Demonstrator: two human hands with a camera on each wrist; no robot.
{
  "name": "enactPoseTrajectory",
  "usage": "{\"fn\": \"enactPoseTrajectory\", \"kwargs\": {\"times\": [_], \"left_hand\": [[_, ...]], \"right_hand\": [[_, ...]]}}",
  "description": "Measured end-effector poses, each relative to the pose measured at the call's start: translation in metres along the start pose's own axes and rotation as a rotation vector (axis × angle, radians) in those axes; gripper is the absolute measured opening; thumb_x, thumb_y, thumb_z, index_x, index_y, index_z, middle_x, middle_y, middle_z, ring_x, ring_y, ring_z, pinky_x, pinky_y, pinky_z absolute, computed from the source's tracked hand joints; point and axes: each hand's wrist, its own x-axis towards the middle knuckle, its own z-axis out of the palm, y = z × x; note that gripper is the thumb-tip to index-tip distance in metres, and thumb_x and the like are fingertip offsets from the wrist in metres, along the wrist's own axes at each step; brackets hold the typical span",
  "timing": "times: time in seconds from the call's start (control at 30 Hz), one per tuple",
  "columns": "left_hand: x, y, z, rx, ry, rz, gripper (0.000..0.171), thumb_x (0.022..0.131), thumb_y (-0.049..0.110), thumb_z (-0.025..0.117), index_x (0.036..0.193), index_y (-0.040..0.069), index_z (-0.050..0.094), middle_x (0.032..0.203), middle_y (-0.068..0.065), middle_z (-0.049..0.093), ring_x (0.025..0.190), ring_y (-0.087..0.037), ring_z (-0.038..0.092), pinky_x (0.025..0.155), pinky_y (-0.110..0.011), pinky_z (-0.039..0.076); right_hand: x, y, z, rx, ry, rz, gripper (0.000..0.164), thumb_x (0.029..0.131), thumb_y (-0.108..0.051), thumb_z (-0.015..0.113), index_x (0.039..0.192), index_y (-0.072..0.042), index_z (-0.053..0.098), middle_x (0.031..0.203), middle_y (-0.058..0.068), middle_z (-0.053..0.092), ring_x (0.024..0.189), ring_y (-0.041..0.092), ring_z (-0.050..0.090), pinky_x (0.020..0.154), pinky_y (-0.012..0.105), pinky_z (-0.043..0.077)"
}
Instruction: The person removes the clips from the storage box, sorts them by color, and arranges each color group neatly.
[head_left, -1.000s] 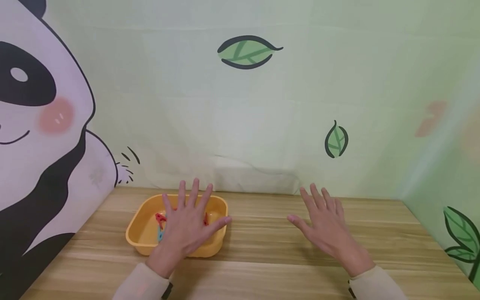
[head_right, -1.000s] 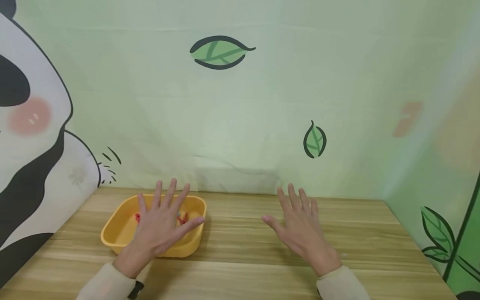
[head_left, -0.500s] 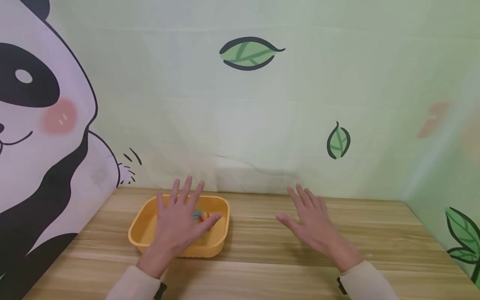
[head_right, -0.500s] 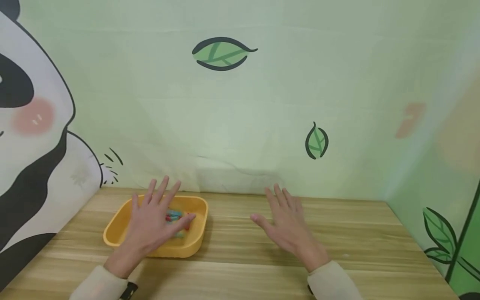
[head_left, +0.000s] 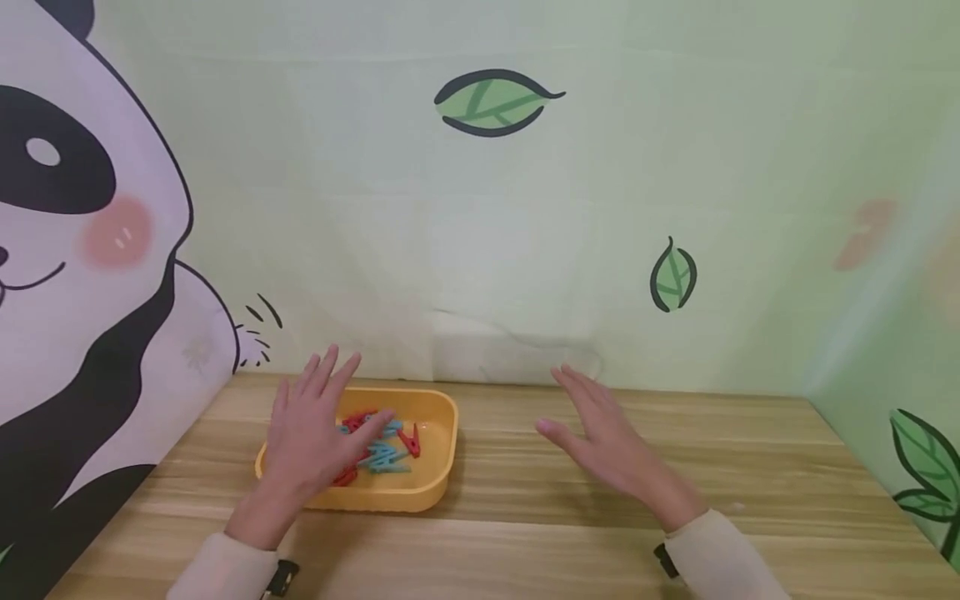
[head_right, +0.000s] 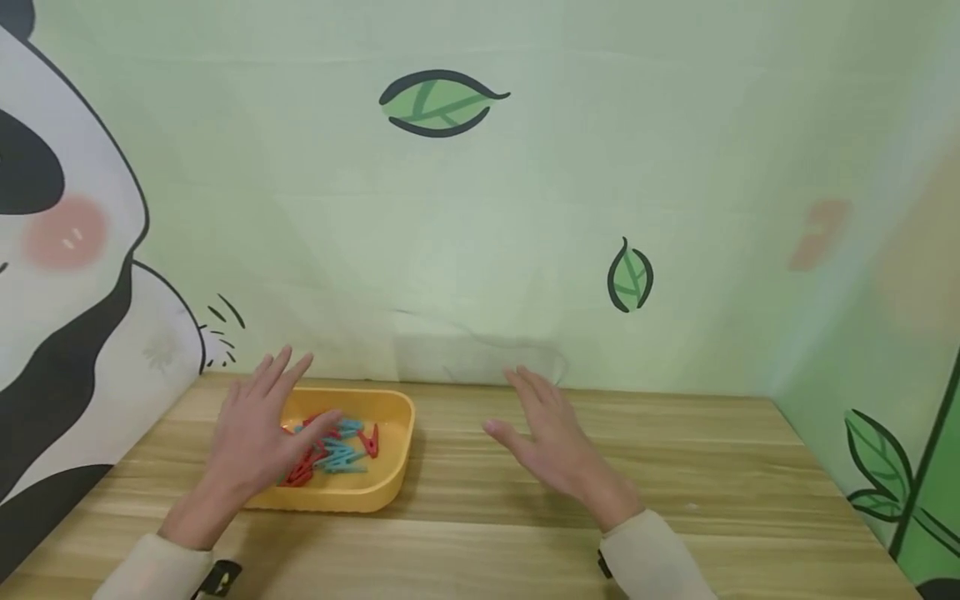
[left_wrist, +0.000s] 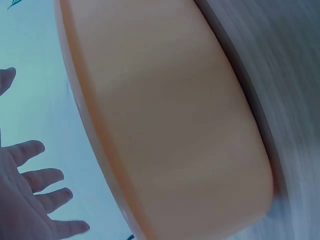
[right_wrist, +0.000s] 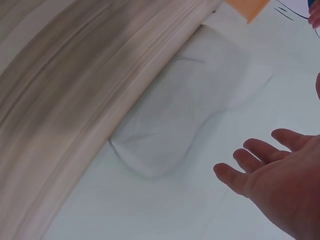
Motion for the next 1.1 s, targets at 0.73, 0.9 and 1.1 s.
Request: {"fn": "enactPoseTrajectory", "kwargs": {"times": [0.73,0.9,1.1], "left_hand": [[-0.003,-0.041,-0.01,-0.146,0.034,-0.052,0.072,0.096,0.035,0.082,0.149,-0.004,0.054,0.154,-0.03,0.051,0.139,-0.053,0.047,0.109,-0.071,0.04],[-0.004,-0.053,-0.011,-0.145,0.053,-0.067,0.065,0.096,0.025,0.083,0.145,-0.006,0.056,0.147,-0.032,0.056,0.136,-0.053,0.05,0.109,-0.07,0.041],[-0.007,-0.067,-0.008,-0.126,0.085,-0.084,0.056,0.095,0.012,0.081,0.14,-0.011,0.057,0.141,-0.037,0.056,0.131,-0.057,0.051,0.107,-0.072,0.041]], "right_hand": [[0.028,-0.024,0.023,0.165,-0.106,0.04,0.075,0.106,-0.041,0.066,0.164,-0.006,0.036,0.168,0.013,0.038,0.154,0.034,0.034,0.124,0.056,0.028],[0.035,-0.031,0.026,0.196,-0.108,0.013,0.073,0.104,-0.039,0.069,0.162,-0.005,0.04,0.166,0.013,0.042,0.153,0.033,0.036,0.124,0.055,0.03],[0.039,-0.034,0.03,0.223,-0.119,-0.008,0.07,0.103,-0.038,0.072,0.161,-0.008,0.045,0.163,0.011,0.046,0.148,0.033,0.044,0.118,0.055,0.04]]}}
